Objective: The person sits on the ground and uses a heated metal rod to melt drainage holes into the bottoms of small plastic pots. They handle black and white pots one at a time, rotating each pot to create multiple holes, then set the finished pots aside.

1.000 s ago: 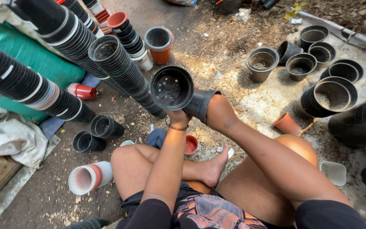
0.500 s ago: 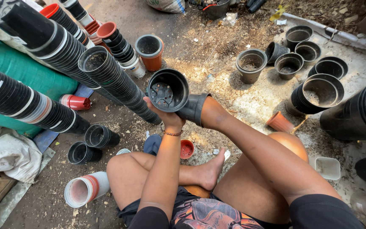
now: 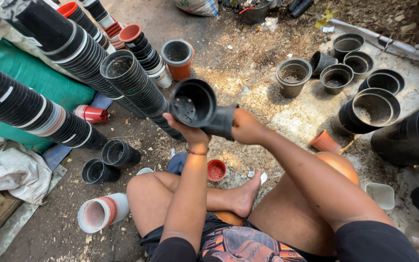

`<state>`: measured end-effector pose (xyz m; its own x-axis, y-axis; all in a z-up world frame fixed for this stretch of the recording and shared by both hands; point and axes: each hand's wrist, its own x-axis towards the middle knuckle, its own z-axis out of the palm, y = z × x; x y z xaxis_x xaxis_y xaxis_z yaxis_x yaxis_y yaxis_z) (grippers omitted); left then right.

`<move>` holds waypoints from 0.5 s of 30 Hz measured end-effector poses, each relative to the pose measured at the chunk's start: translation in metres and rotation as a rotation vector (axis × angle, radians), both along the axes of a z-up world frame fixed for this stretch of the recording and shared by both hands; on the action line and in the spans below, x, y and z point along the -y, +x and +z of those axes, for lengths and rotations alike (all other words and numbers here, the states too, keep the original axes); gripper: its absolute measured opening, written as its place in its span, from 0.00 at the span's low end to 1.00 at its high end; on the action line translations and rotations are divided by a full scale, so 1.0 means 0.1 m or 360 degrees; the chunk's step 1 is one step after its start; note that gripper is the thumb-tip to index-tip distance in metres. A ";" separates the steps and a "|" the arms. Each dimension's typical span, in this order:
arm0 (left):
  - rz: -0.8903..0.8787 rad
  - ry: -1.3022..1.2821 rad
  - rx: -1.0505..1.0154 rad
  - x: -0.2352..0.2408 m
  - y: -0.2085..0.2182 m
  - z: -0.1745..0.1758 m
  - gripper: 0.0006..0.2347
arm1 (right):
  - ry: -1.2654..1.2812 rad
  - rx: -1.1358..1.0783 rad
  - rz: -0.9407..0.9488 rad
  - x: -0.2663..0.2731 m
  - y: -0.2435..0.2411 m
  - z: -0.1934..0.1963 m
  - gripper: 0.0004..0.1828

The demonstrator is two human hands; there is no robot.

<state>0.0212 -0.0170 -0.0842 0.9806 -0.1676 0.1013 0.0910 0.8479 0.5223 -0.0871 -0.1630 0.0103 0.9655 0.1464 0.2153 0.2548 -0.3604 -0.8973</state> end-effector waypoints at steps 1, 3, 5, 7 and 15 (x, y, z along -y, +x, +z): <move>0.0001 -0.0059 -0.0103 -0.05 0.03 0.02 0.38 | -0.0122 -0.0087 -0.0086 0.04 -0.04 0.04 0.13; -0.0090 -0.0116 0.0060 -0.16 0.12 0.06 0.40 | -0.0378 -0.0251 -0.0252 0.21 -0.11 0.15 0.13; -0.0247 -0.0325 0.0114 -0.19 0.18 0.06 0.40 | -0.0560 -0.0016 -0.0445 0.39 -0.18 0.24 0.13; -0.0474 -0.0676 0.0049 -0.23 0.20 0.01 0.37 | -0.1252 -0.0275 -0.0712 0.50 -0.22 0.30 0.14; -0.0601 -0.0631 0.0085 -0.06 0.10 -0.20 0.30 | -0.0800 0.0823 -0.0565 0.10 -0.40 0.40 0.06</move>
<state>0.0307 -0.0111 -0.1045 0.8516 -0.4456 0.2761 0.4092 0.8943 0.1813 -0.1274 -0.1735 0.0508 0.7685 0.0476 0.6381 0.3882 -0.8275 -0.4057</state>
